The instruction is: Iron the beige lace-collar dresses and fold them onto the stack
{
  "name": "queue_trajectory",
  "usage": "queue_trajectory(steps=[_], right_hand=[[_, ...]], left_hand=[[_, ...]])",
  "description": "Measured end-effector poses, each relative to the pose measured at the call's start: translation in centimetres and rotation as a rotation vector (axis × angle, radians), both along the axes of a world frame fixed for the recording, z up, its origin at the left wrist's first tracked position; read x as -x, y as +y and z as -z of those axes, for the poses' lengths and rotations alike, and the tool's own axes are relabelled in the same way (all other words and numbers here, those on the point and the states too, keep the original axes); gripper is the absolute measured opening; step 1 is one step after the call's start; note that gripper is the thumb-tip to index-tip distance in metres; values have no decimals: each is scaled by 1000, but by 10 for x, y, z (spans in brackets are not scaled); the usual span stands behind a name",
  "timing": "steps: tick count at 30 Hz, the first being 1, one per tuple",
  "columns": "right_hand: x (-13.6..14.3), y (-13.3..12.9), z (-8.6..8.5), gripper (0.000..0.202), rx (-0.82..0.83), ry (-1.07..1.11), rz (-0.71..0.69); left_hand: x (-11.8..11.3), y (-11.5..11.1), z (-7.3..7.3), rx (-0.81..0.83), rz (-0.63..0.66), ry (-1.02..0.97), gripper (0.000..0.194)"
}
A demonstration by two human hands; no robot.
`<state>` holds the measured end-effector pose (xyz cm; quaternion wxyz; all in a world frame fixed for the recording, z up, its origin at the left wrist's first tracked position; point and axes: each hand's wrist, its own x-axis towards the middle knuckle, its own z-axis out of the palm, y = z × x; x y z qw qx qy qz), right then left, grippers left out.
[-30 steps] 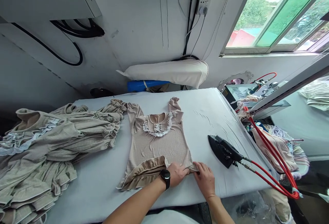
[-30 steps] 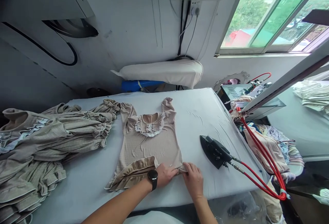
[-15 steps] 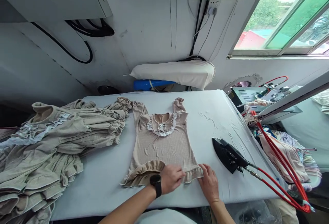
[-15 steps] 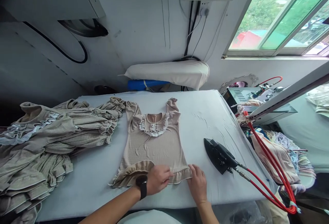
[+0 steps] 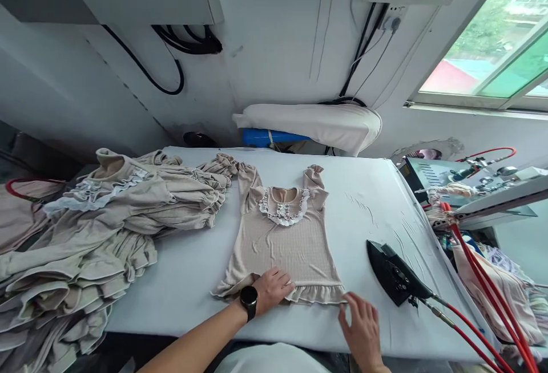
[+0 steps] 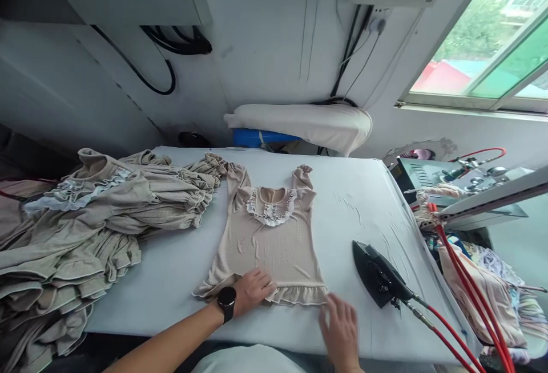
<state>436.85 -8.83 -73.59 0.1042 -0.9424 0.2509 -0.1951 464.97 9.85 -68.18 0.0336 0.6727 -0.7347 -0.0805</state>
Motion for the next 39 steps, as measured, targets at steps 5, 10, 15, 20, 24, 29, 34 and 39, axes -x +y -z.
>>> queue_trajectory(steps=[5,10,15,20,24,29,34,39], right_hand=[[-38,25,-12,33,-49,102,-345],[-58,2,-35,19,-179,243,-404],[-55,-5,-67,14,-338,295,-562],[-74,23,-52,24,-494,241,-402],[-96,40,-39,27,-539,315,-414],[-109,46,-21,30,-559,259,-443],[-105,58,-13,23,-370,250,-504],[-158,126,-41,47,-401,211,-596]], left_hand=[[2,2,7,-72,44,83,30],[10,10,10,-100,34,178,24],[4,43,-12,-94,76,252,28],[-44,101,-27,-96,-251,134,54],[-62,133,-12,-59,-289,92,35],[-56,138,15,73,-289,29,12],[-68,167,18,74,-352,-6,22],[-70,181,5,28,-1086,452,24]])
